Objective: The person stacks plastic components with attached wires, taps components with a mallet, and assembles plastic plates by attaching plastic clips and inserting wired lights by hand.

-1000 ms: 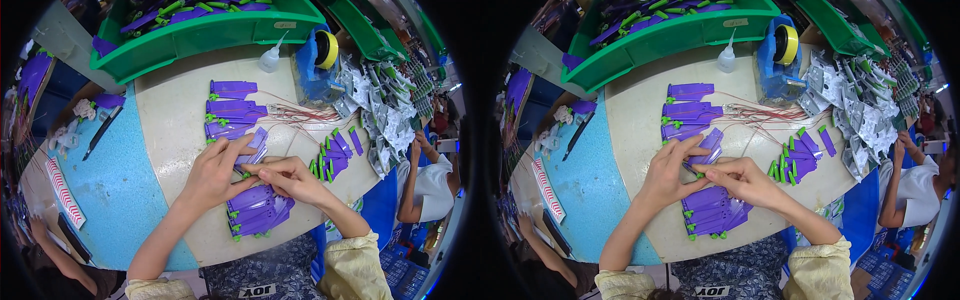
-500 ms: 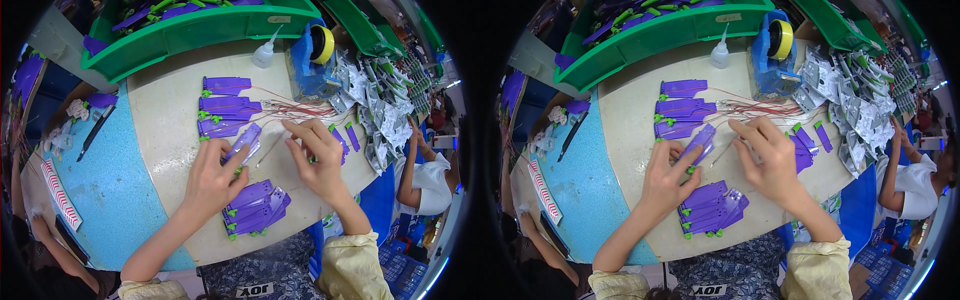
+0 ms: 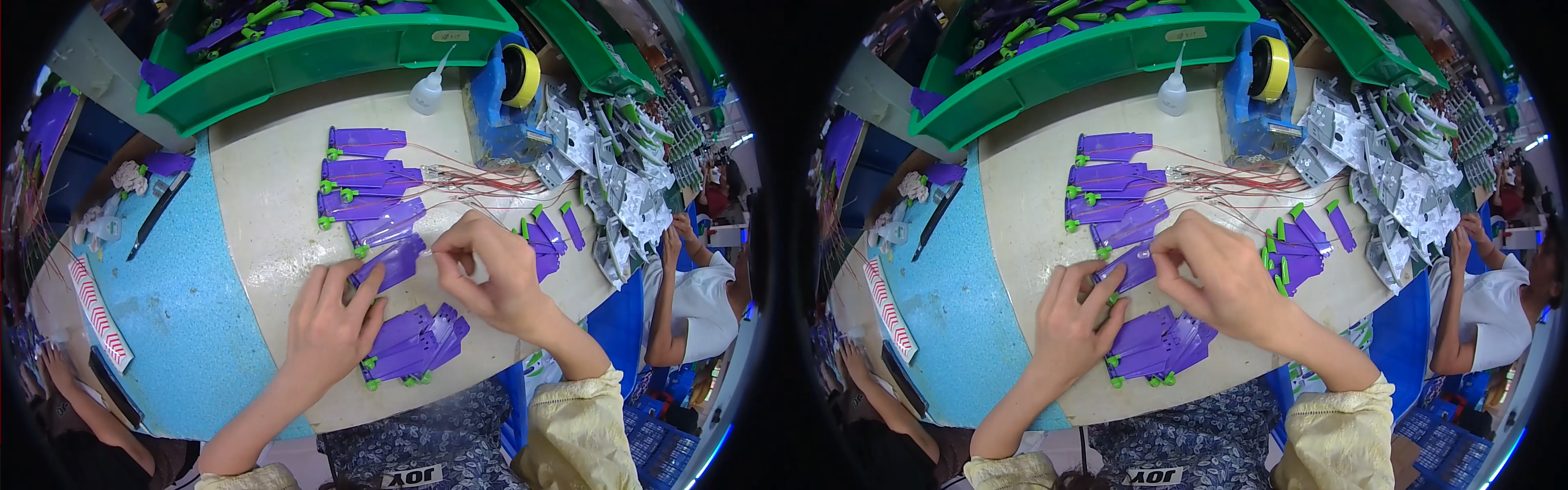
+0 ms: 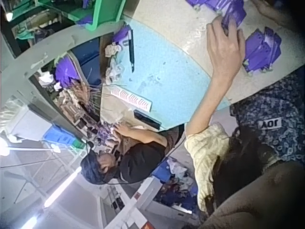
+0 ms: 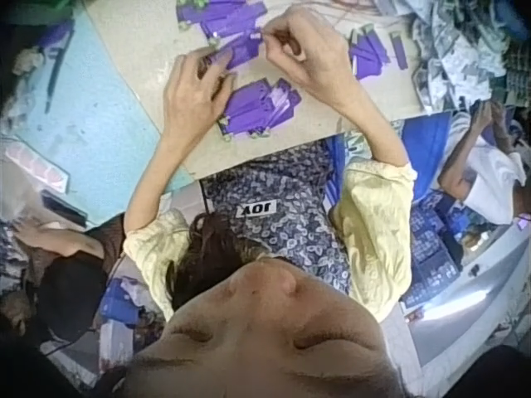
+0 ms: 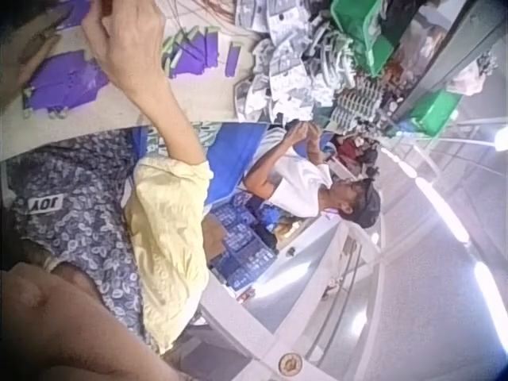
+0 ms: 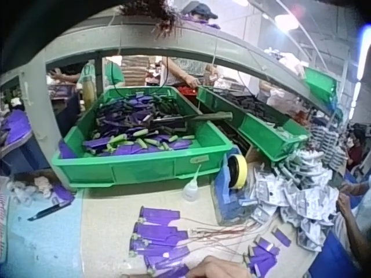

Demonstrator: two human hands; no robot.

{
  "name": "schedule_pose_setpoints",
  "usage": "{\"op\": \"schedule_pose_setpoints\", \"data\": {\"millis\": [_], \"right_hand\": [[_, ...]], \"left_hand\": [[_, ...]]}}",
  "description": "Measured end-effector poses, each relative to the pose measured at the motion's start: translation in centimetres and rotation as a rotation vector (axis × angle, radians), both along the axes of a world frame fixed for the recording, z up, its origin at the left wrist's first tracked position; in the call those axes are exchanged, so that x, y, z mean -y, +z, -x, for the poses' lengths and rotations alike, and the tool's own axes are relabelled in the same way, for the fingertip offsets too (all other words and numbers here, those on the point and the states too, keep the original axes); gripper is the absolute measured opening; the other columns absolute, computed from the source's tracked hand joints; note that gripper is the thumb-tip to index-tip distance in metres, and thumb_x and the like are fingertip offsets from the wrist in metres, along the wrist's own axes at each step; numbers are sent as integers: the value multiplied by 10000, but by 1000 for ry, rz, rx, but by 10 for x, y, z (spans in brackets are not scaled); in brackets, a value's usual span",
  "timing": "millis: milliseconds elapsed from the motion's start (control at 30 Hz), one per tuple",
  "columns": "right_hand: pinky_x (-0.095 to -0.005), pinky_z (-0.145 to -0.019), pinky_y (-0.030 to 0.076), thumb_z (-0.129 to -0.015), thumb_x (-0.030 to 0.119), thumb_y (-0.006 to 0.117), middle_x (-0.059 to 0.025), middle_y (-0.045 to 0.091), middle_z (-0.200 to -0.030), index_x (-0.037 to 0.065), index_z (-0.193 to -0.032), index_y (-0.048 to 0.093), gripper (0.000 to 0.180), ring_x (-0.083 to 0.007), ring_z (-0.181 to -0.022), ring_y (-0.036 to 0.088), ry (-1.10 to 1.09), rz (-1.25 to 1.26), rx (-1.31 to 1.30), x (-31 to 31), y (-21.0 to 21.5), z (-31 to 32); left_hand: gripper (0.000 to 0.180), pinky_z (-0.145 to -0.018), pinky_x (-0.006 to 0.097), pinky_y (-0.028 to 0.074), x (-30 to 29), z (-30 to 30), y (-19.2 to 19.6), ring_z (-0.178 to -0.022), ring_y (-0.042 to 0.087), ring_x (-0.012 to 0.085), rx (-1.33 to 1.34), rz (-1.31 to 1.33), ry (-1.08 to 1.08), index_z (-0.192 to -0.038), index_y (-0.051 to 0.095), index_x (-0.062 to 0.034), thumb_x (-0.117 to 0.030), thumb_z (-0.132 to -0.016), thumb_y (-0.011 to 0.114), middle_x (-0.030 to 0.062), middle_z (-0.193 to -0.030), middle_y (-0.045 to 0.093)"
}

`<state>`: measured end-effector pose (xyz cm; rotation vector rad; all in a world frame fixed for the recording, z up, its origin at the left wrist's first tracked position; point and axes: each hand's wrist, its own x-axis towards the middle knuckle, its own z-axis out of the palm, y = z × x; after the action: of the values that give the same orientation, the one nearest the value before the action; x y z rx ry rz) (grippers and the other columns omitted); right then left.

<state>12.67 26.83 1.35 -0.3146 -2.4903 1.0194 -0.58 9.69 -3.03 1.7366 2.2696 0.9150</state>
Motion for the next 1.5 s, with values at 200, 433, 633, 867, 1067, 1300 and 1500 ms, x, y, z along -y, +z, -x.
{"op": "schedule_pose_setpoints", "data": {"millis": [200,433,633,867,1067,1300,1500], "right_hand": [[-444,-584,502,-790,14,641,-142,564,-789,-16,-828,598,65,-366,-648,617,157,-92,222,8,-26,16],[-300,-498,367,-820,-20,706,-60,542,-677,-22,-969,732,152,-122,-558,485,56,390,336,17,-22,1],[-350,-500,425,-786,-27,669,-109,561,-710,-27,-908,712,130,-228,-567,552,135,240,292,15,-22,3],[-289,-501,358,-792,-10,688,-41,543,-704,-25,-816,694,29,-97,-563,478,5,514,347,-4,-27,7],[-386,-543,440,-749,83,742,-112,618,-690,-3,-731,671,113,-256,-578,596,-320,135,371,7,-23,13],[-404,-745,471,-761,53,723,-98,619,-756,10,-908,654,167,-295,-824,616,-220,-221,111,-13,-19,-2],[-305,-469,404,-890,282,706,-13,567,-605,-30,-850,677,316,-96,-491,475,-757,128,160,-122,18,-5]], "left_hand": [[634,-790,393,523,-20,-1,-16,-873,600,317,349,-196,-122,-1279,518,34,19,-694,762,171,-1051,591],[602,-726,343,560,-18,5,-25,-845,644,245,493,-246,-76,-1217,553,-1,-20,-680,825,138,-980,622],[561,-737,362,540,-19,4,-22,-858,631,272,488,-238,-81,-1147,583,-1,-35,-648,837,135,-982,623],[453,-698,361,500,-19,4,-24,-809,568,280,399,-185,-54,-978,614,-1,-69,-596,848,105,-874,571],[320,-635,338,491,-21,6,-20,-777,547,234,9,-293,-129,-755,606,-44,-211,-621,844,77,-835,542],[278,-646,290,510,-37,23,-12,-816,557,197,43,-223,-394,-759,617,-41,-230,-692,808,11,-1072,690],[301,-625,282,490,-36,21,-17,-823,550,202,27,-226,-356,-724,601,-34,-216,-665,833,18,-1105,698]]}}
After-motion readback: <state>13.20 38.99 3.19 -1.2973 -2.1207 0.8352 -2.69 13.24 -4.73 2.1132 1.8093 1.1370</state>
